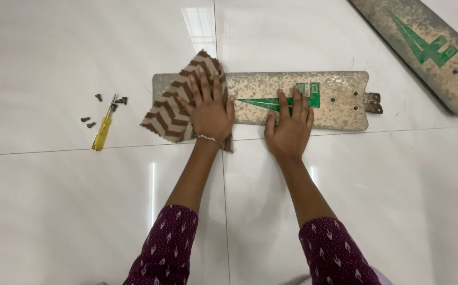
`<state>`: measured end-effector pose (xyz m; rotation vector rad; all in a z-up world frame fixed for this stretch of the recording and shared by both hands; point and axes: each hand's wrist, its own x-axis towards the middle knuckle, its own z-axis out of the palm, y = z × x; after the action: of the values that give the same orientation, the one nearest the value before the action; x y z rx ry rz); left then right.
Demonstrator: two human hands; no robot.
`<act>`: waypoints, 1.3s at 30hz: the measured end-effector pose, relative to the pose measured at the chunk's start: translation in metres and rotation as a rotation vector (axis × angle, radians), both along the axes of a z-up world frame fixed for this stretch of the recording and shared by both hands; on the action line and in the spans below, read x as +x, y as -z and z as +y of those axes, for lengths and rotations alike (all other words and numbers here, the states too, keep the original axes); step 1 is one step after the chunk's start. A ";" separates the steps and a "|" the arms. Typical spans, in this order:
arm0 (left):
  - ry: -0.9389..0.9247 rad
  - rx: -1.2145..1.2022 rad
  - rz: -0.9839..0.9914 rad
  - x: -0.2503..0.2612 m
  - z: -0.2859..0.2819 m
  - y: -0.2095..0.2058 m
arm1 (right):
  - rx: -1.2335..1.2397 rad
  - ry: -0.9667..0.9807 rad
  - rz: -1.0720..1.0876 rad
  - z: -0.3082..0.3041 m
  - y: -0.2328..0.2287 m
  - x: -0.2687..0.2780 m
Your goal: The person wipes a ceiling fan blade with a cloth, then attaches the blade to the fan motor hub using screws and a screwdriver. The person repeats the process for a second blade.
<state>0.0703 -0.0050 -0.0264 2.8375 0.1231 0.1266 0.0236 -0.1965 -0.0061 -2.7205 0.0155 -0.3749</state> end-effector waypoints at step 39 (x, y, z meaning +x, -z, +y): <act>-0.382 -0.024 0.060 -0.047 0.006 -0.009 | -0.610 -0.466 -0.416 -0.214 -0.060 0.093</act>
<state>0.0236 0.0011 -0.0179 2.7612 0.6735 0.1198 0.1167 -0.4110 0.0537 -3.0181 -0.9693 -0.9069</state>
